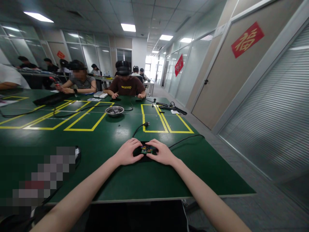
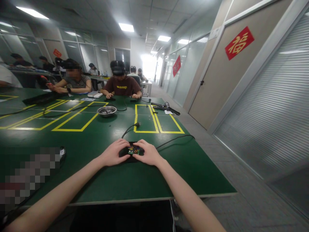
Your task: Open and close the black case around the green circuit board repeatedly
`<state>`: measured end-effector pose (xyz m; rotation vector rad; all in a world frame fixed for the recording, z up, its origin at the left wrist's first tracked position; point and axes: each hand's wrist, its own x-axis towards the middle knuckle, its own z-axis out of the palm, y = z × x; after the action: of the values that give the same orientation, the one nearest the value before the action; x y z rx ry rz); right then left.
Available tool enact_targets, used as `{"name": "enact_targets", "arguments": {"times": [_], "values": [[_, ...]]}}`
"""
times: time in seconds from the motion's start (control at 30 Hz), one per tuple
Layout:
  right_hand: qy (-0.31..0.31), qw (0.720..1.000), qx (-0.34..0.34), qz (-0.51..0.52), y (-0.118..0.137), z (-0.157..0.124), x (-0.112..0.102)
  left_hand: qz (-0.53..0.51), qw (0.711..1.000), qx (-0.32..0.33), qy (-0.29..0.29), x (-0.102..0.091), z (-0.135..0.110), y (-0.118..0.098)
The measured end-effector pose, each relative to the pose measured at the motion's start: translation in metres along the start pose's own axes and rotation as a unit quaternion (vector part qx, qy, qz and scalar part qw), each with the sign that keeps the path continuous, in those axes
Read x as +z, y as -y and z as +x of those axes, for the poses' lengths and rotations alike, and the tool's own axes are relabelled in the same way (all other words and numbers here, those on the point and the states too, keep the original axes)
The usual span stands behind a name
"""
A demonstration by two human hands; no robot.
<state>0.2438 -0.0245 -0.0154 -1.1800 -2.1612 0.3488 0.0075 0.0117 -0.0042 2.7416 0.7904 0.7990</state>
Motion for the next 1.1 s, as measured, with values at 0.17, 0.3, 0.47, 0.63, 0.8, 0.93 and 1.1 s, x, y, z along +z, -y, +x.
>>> {"name": "enact_targets", "arguments": {"times": [0.17, 0.3, 0.47, 0.63, 0.8, 0.93, 1.1], "values": [[-0.003, 0.999, 0.007, 0.039, -0.017, 0.0, -0.01, -0.005, 1.0, -0.016, -0.004, 0.003, 0.0, 0.007], [-0.02, 0.996, 0.008, 0.088, -0.024, 0.003, -0.006, -0.012, 1.0, -0.015, -0.003, 0.003, -0.001, 0.009], [-0.037, 0.994, 0.013, 0.097, -0.019, 0.007, -0.001, -0.036, 0.999, -0.014, 0.002, 0.001, 0.0, 0.009], [-0.046, 0.996, 0.004, 0.076, -0.017, 0.008, 0.0, -0.034, 0.999, -0.025, -0.018, -0.007, 0.0, 0.008], [-0.053, 0.996, 0.002, 0.077, -0.015, 0.007, -0.001, -0.01, 0.999, -0.038, -0.009, -0.013, -0.002, 0.018], [-0.065, 0.993, -0.002, 0.101, -0.008, 0.007, 0.002, 0.006, 0.999, -0.03, 0.017, -0.012, -0.002, 0.026], [-0.048, 0.996, 0.01, 0.078, -0.001, 0.005, -0.003, 0.006, 0.999, -0.048, 0.022, -0.022, -0.005, 0.02]]}}
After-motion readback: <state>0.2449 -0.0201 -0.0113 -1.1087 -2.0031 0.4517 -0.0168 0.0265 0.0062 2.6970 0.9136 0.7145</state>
